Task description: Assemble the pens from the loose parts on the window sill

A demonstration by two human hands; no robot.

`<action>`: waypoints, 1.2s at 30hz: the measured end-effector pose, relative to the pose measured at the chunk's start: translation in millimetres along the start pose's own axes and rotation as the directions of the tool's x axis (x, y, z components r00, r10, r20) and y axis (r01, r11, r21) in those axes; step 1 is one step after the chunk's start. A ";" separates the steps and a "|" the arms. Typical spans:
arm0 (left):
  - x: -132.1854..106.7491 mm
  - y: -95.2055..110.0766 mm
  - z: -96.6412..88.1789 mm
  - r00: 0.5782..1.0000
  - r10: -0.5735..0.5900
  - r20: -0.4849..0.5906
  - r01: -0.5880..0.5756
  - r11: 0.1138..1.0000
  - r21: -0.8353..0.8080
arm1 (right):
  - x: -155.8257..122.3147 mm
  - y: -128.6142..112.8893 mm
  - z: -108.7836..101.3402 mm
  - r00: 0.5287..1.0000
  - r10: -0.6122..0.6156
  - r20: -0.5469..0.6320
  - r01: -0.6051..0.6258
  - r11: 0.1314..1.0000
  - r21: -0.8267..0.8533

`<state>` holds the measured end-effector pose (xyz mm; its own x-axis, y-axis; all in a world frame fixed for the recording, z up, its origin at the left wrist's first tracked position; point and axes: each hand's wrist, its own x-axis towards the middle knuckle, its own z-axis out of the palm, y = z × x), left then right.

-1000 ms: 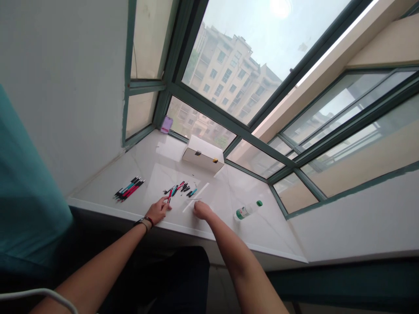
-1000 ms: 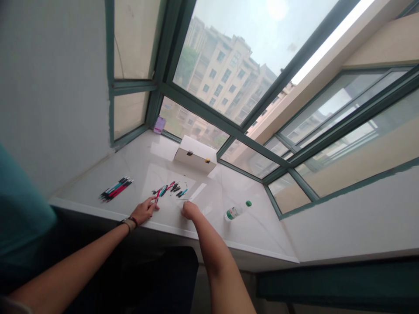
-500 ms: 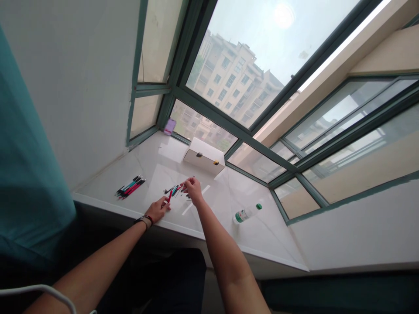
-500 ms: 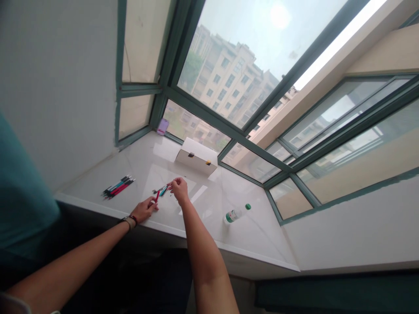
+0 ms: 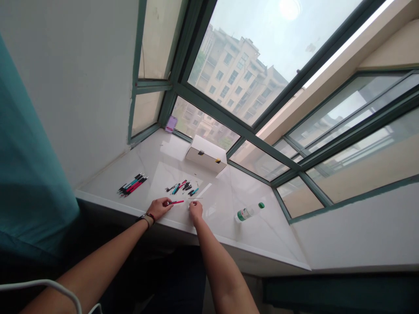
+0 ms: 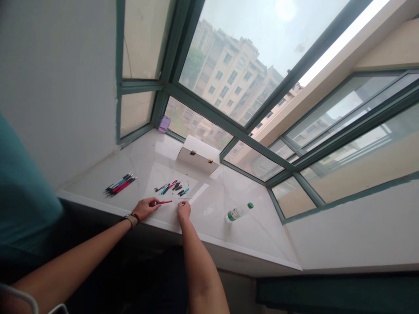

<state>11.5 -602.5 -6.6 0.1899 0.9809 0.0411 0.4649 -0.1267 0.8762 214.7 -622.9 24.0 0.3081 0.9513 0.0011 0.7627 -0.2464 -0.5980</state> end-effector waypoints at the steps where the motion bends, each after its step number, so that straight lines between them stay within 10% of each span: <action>1: 0.3 -0.8 0.6 1.000 -0.003 -0.001 0.003 1.000 -0.001 | -7.8 7.9 -0.6 0.999 0.033 -0.015 -0.033 0.999 -0.037; 10: -1.9 -0.4 2.3 0.999 -0.010 -0.051 0.004 0.995 -0.104 | -50.5 44.2 -0.8 0.984 -0.113 -0.139 0.066 0.951 -0.303; 17: 11.9 16.0 -1.6 0.974 -0.226 -0.005 0.208 0.902 -0.379 | -46.3 46.0 2.8 0.986 -0.098 -0.133 0.051 0.945 -0.322; 28: 28.8 48.2 -18.6 0.999 -0.008 -0.052 -0.005 0.968 -0.251 | -45.3 50.1 4.7 0.981 -0.112 -0.161 0.059 0.951 -0.303; 36: 16.6 10.1 -7.1 0.906 -0.412 0.094 0.354 0.620 -0.700 | -44.7 52.4 7.3 0.974 -0.130 -0.186 0.071 0.953 -0.296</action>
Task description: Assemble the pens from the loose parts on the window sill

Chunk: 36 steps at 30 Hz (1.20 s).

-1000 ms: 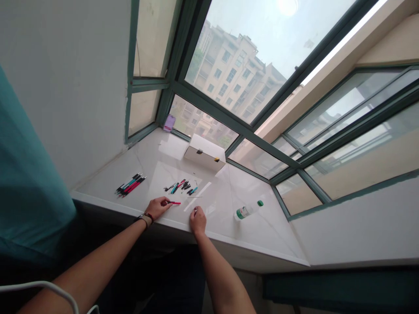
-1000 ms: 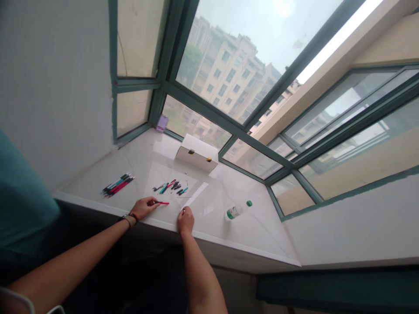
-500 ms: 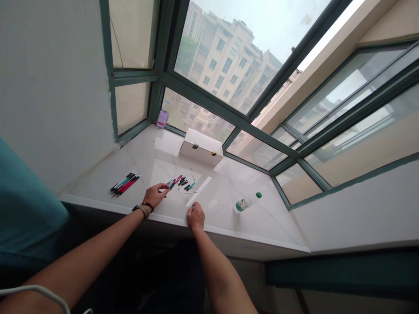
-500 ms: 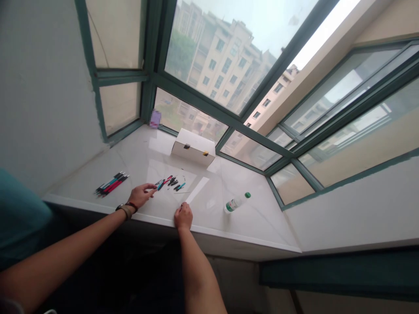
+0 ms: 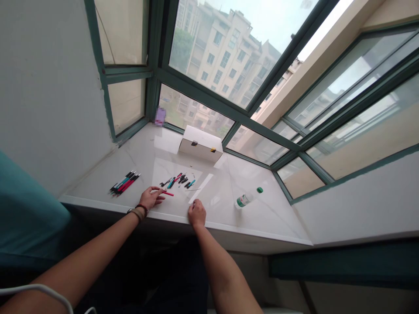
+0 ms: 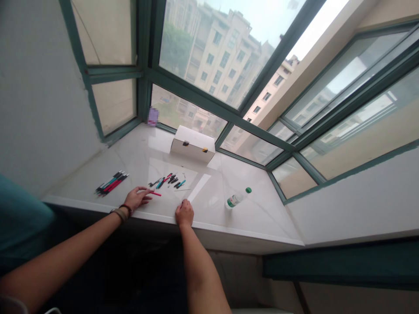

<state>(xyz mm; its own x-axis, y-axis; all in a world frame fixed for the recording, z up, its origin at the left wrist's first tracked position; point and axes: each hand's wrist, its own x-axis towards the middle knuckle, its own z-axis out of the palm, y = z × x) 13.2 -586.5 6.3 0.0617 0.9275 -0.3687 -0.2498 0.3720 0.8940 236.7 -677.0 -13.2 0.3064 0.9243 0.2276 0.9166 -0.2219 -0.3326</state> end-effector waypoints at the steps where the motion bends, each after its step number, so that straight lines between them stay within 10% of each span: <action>1: 0.2 -2.7 -3.1 0.999 -0.032 -0.018 0.030 0.995 -0.093 | -0.1 -0.1 -0.2 1.000 -0.001 0.000 0.001 1.000 -0.001; 7: -1.7 -7.5 -21.5 0.996 -0.079 0.038 0.087 0.882 -0.463 | -0.3 -2.7 -1.6 1.000 0.008 -0.009 -0.009 1.000 -0.016; 36: 1.2 -17.6 -21.8 0.988 -0.023 0.153 0.062 0.964 -0.258 | 0.6 -2.9 0.4 1.000 0.021 0.000 -0.021 0.998 -0.056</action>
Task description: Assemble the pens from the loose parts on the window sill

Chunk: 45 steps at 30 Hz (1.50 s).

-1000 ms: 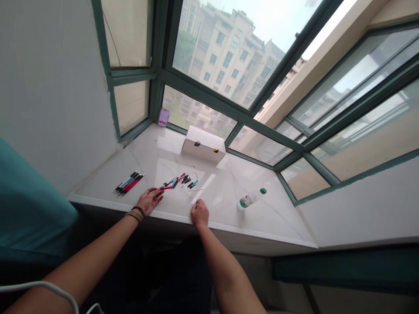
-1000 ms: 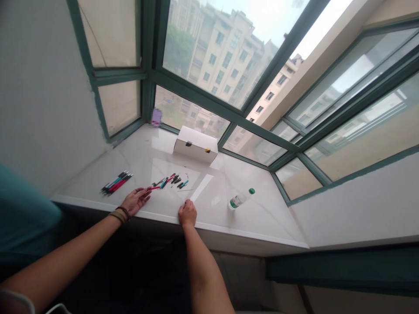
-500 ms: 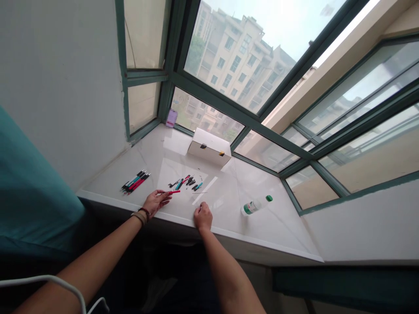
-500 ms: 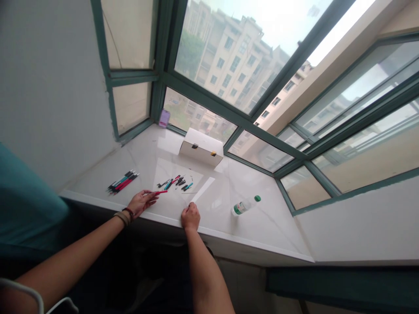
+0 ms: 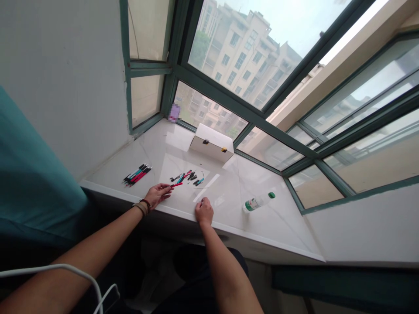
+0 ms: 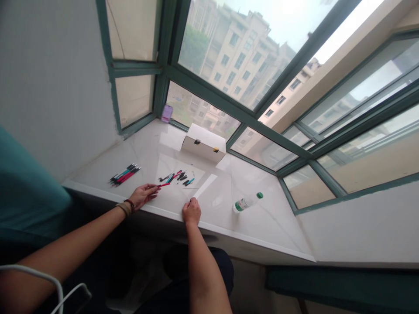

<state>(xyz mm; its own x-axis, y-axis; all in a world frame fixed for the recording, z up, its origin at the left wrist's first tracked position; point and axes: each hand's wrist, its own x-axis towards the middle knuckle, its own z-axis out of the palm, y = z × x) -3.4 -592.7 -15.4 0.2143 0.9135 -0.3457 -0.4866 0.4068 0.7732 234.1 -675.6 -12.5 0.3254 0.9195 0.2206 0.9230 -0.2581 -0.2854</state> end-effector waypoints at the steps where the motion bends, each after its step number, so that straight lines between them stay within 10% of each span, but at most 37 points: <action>1: -0.4 -0.2 0.7 1.000 0.010 -0.002 -0.010 1.000 0.017 | -0.2 -0.1 -0.5 1.000 -0.001 -0.006 0.001 1.000 0.007; 14: 0.1 -3.9 12.9 0.994 0.096 -0.059 -0.078 0.964 0.255 | 1.4 9.2 -6.3 0.997 0.072 -0.012 -0.065 0.950 0.305; 20: -6.7 -7.3 22.0 0.983 0.180 -0.038 -0.138 0.858 0.495 | 11.0 33.1 -6.1 0.950 0.282 0.137 -0.282 0.579 0.765; 24: -14.9 -11.5 27.8 0.963 0.270 0.018 -0.196 0.647 0.737 | 13.2 42.9 -12.3 0.936 0.255 0.244 -0.309 0.258 0.915; 31: -34.6 -32.7 38.0 0.873 0.404 0.274 -0.265 -0.080 0.961 | 21.4 41.1 -16.5 0.948 0.148 0.281 -0.302 0.140 0.943; 36: -33.5 -39.9 36.0 0.882 0.353 0.312 -0.259 -0.191 0.947 | 34.5 10.8 -19.0 0.932 0.083 0.354 -0.350 -0.062 0.935; 45: -28.9 -43.0 27.6 0.890 0.317 0.328 -0.285 -0.175 0.943 | 55.0 -42.7 -47.4 0.982 0.099 0.160 -0.175 0.170 0.970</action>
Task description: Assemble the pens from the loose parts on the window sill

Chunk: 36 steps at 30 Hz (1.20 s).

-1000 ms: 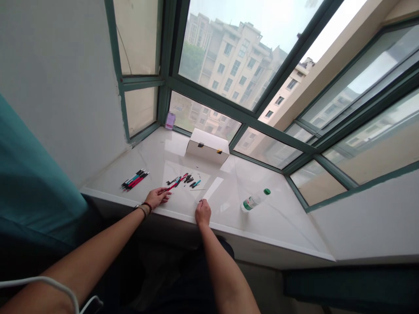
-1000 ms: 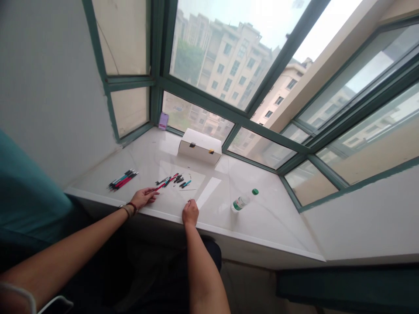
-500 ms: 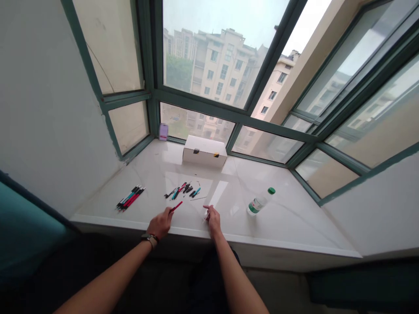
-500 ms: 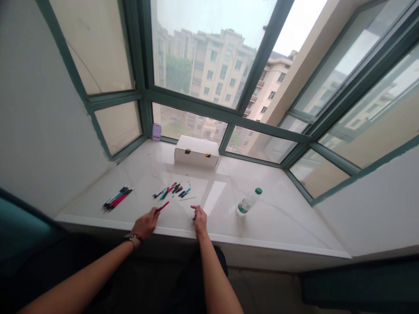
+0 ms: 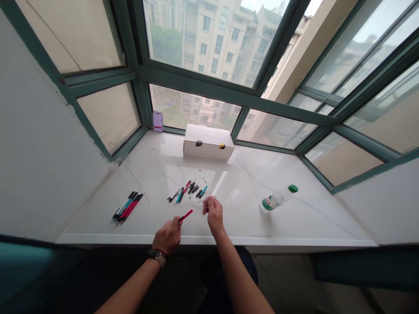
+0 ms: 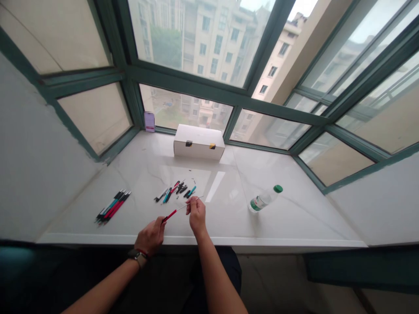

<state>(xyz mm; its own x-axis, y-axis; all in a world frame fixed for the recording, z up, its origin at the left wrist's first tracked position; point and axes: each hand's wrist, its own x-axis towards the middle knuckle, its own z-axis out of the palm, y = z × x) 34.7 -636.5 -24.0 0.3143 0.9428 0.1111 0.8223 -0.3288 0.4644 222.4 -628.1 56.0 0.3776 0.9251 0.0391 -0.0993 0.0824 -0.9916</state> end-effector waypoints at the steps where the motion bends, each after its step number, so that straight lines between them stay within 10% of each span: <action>1: -0.3 -0.4 0.5 1.000 0.000 -0.001 0.000 1.000 -0.004 | 0.7 -2.4 0.6 1.000 -0.014 -0.006 0.014 1.000 -0.027; 18: -0.4 0.9 -1.6 0.999 0.015 -0.035 -0.016 0.999 -0.051 | -8.9 8.8 20.0 0.965 0.080 0.248 -0.017 0.969 -0.246; 36: -1.0 8.4 -11.9 0.998 0.025 -0.054 -0.022 0.998 0.060 | -20.0 9.6 25.1 0.996 0.071 0.060 -0.066 0.994 -0.085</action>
<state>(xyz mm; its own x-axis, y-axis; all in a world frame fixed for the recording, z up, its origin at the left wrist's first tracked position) 35.7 -639.5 -9.7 0.3088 0.9358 0.1703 0.8420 -0.3522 0.4086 190.7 -636.5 48.9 0.3135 0.9493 -0.0241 -0.0450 -0.0105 -0.9989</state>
